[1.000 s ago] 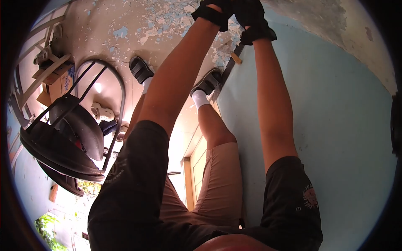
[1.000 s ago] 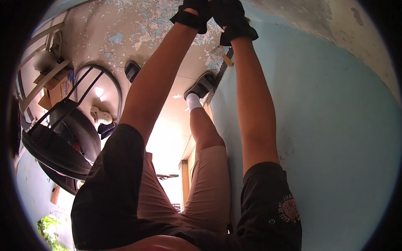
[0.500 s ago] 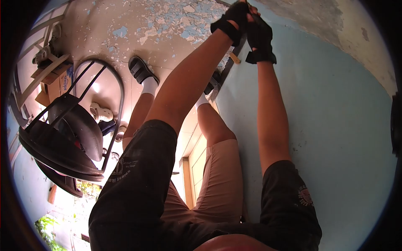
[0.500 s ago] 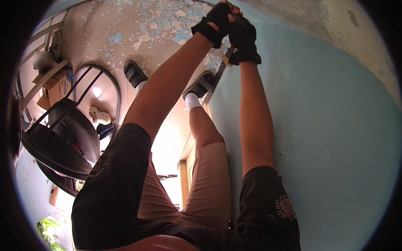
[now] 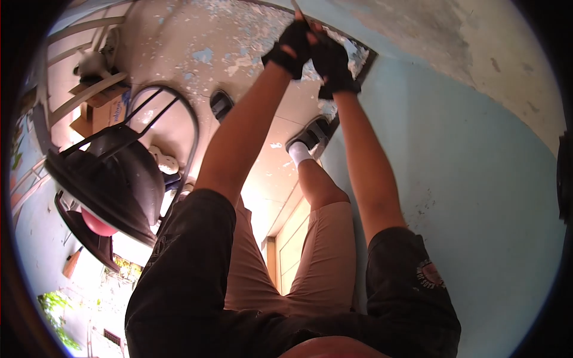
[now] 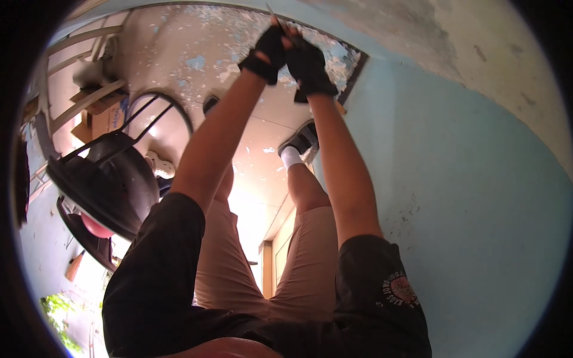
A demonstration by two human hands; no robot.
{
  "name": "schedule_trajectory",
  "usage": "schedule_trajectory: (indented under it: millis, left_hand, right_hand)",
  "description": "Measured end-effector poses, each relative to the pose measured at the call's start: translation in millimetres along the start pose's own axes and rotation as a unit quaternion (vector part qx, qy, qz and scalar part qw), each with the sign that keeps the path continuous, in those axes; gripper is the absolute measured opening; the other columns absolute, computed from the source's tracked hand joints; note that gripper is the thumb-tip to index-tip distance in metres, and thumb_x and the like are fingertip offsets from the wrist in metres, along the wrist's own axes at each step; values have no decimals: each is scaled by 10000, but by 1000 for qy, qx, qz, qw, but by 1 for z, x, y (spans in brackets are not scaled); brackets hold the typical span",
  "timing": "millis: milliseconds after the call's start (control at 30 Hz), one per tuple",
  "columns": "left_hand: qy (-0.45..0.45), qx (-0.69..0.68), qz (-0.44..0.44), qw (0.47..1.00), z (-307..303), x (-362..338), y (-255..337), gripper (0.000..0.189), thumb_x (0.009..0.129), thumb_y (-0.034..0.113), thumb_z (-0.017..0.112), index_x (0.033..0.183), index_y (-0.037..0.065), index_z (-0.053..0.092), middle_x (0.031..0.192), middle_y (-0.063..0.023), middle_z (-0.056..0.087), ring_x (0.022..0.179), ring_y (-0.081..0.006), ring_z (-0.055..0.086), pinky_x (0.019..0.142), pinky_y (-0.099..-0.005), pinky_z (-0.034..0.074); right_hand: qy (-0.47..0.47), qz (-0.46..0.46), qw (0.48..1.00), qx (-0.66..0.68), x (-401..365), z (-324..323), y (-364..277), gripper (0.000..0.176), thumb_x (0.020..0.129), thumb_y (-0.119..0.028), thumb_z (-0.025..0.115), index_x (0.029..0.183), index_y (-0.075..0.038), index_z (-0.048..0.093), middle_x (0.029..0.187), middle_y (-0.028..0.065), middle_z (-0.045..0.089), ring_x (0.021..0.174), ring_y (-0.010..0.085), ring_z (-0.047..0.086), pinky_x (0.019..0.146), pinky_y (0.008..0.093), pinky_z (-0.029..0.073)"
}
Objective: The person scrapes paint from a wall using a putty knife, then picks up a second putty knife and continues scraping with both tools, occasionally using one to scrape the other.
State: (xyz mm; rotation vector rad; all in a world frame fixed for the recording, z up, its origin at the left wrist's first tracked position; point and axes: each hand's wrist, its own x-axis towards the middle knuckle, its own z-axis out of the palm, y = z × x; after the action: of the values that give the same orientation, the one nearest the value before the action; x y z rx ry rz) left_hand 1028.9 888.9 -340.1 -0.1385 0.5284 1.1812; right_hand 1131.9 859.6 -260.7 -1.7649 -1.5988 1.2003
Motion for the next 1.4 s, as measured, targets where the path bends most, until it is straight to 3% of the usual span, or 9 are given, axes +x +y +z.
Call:
schedule_trajectory:
  millis: [100,167,333,500,667,700,1167,1233,1400]
  left_hand:
    - [26,146,-38,988,-7,-84,0,396,950,410,469,1161,76,504,1079,-139,588,971,-245,578,860,-367,495]
    - [78,188,-74,976,4,-144,-4,469,934,467,476,1245,115,463,1231,-115,540,1046,-238,558,859,-363,479]
    - [132,299,-166,930,90,-295,23,717,883,605,467,1439,205,257,1436,-13,383,1250,-208,417,890,-401,388]
    - [108,277,-101,949,161,-404,61,697,904,539,491,1439,153,267,1443,-26,378,1229,-202,439,867,-335,407]
    - [44,284,-53,956,221,-482,99,648,930,471,484,1434,119,278,1434,-56,389,1235,-217,438,904,-332,395]
    - [19,299,-46,953,227,-496,106,654,932,460,486,1434,98,275,1432,-72,391,1239,-224,436,925,-338,393]
    - [-87,316,36,944,235,-653,190,653,929,406,526,1403,18,301,1385,-149,419,1198,-268,474,974,-340,400]
    - [-71,348,31,934,252,-670,200,720,902,478,531,1426,53,278,1423,-105,388,1228,-243,444,976,-361,372]
    - [-117,332,45,935,276,-699,188,702,907,493,508,1431,84,283,1428,-80,391,1225,-232,447,957,-345,372]
  right_hand:
    - [-94,76,991,-56,-67,-8,-28,447,911,-449,488,1225,-144,573,1101,168,627,1080,347,571,907,381,459]
    - [-10,61,998,7,-119,-8,-35,407,918,-367,516,1211,-90,574,1117,175,617,1061,350,581,893,376,464]
    - [-44,79,995,49,-215,-57,-110,380,907,-240,546,1239,-53,542,1066,122,644,1001,222,600,887,322,451]
    - [-48,89,993,63,-266,-100,-201,387,902,-233,549,1227,-22,548,1123,142,633,1058,222,590,904,297,444]
    - [-62,89,992,70,-310,-125,-262,306,908,-202,539,1174,-54,571,822,42,608,660,132,573,601,275,475]
    - [-2,-12,998,64,-317,-115,-259,256,915,-208,536,1122,-64,579,711,4,531,513,88,476,468,257,414]
    - [15,-134,990,28,-469,-40,-340,204,923,-192,524,1092,-95,586,606,-25,486,437,79,453,400,245,362]
    - [-72,52,989,121,-491,-54,-384,319,906,-193,541,1194,-58,567,833,37,622,713,138,586,649,288,479]
    - [-61,-22,991,114,-495,-56,-384,301,913,-208,532,1182,-78,562,661,-20,522,519,76,471,477,250,392]
